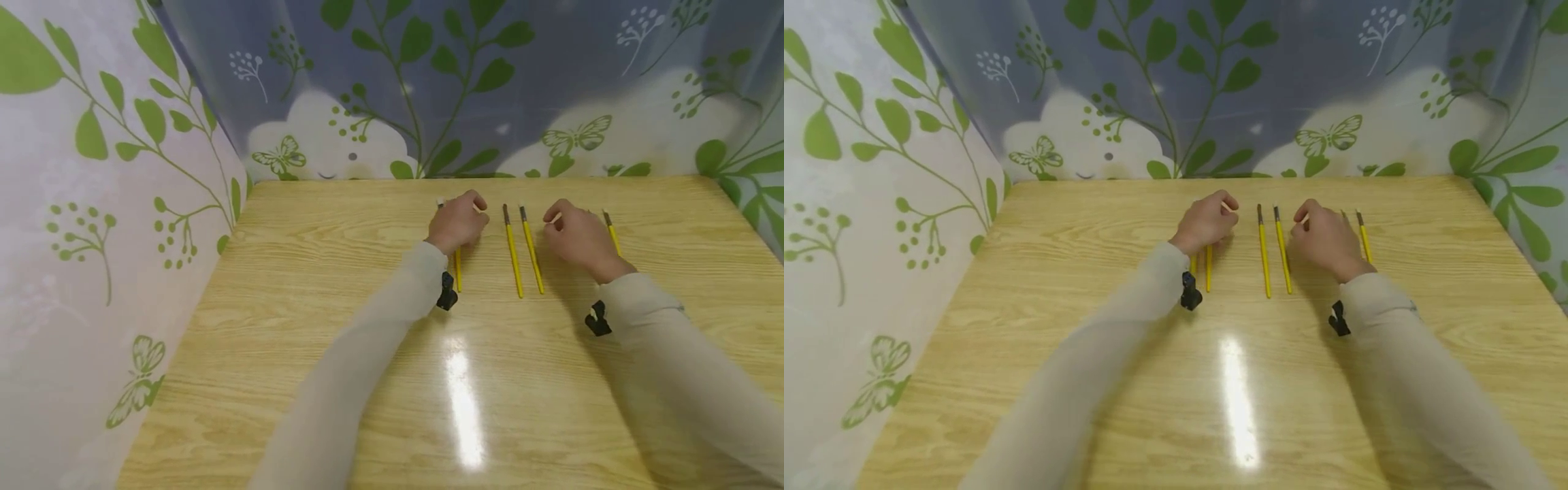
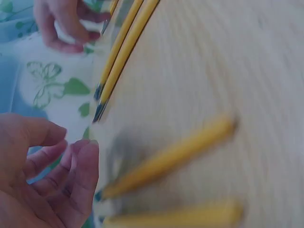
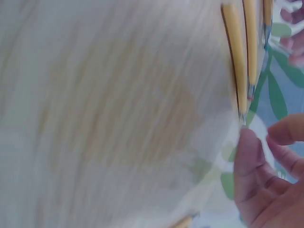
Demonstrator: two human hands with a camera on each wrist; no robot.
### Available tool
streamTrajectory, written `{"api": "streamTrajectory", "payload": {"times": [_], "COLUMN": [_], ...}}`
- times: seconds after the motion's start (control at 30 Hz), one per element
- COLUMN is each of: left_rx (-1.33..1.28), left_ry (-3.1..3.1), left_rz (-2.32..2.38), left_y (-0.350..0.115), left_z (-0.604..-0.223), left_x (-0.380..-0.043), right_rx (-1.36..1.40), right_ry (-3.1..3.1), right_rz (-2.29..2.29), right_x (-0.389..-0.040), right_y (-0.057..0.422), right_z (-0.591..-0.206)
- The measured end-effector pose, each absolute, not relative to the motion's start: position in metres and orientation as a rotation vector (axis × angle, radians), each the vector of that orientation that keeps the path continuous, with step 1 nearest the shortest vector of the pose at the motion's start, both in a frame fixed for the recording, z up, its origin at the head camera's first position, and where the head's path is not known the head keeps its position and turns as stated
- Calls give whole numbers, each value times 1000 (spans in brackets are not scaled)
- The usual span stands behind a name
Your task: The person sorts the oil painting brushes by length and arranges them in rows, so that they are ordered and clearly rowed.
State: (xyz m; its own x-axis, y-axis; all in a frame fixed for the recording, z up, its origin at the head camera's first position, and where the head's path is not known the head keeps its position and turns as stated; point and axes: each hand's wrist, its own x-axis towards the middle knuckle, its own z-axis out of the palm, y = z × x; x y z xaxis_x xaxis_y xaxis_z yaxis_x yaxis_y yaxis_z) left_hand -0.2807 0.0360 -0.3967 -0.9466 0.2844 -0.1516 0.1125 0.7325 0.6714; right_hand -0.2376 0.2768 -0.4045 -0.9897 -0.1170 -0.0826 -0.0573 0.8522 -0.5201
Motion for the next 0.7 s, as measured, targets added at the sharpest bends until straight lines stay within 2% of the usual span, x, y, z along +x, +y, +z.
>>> {"api": "streamTrajectory", "payload": {"times": [0.27, 0.7], "left_rx": [399, 354], "left_ry": [2856, 3022], "left_rz": [838, 613], "left_y": [-17, -111], "left_z": [-375, -374], "left_x": [-295, -301], "right_rx": [-168, -59], "right_ry": [3075, 3159], "right_rz": [-830, -615], "right_x": [-236, -223], "right_y": [310, 391], "right_z": [-388, -380]}}
